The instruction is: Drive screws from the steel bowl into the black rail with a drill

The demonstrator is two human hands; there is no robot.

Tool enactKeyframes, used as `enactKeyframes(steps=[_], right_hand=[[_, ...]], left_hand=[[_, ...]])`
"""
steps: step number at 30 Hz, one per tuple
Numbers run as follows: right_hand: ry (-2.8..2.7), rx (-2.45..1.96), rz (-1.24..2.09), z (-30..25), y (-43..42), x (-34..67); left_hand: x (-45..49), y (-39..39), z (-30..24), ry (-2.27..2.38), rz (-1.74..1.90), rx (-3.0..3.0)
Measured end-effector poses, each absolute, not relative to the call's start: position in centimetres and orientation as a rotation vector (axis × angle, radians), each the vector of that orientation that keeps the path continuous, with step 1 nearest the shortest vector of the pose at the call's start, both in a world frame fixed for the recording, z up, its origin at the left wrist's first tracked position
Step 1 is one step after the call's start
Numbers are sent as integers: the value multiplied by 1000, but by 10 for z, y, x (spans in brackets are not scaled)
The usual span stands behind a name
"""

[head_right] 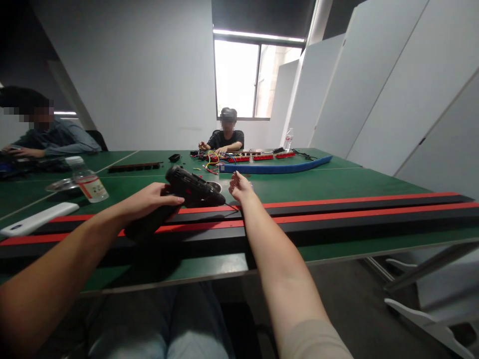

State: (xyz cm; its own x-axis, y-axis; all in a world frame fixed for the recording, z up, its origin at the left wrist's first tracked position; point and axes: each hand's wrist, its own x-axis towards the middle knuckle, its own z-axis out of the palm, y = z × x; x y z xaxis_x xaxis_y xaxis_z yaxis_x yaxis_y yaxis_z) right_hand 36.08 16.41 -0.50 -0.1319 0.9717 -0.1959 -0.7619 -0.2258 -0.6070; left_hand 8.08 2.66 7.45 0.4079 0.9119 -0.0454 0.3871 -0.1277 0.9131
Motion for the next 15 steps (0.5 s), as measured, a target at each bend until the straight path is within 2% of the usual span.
enactKeyframes(steps=[7, 15], right_hand=[[-350, -594, 1700, -4, 166, 362], [-358, -594, 1580, -14, 179, 360]], left_hand=[[96, 49, 103, 1225, 563, 1901], [143, 70, 164, 1315, 340, 2070]])
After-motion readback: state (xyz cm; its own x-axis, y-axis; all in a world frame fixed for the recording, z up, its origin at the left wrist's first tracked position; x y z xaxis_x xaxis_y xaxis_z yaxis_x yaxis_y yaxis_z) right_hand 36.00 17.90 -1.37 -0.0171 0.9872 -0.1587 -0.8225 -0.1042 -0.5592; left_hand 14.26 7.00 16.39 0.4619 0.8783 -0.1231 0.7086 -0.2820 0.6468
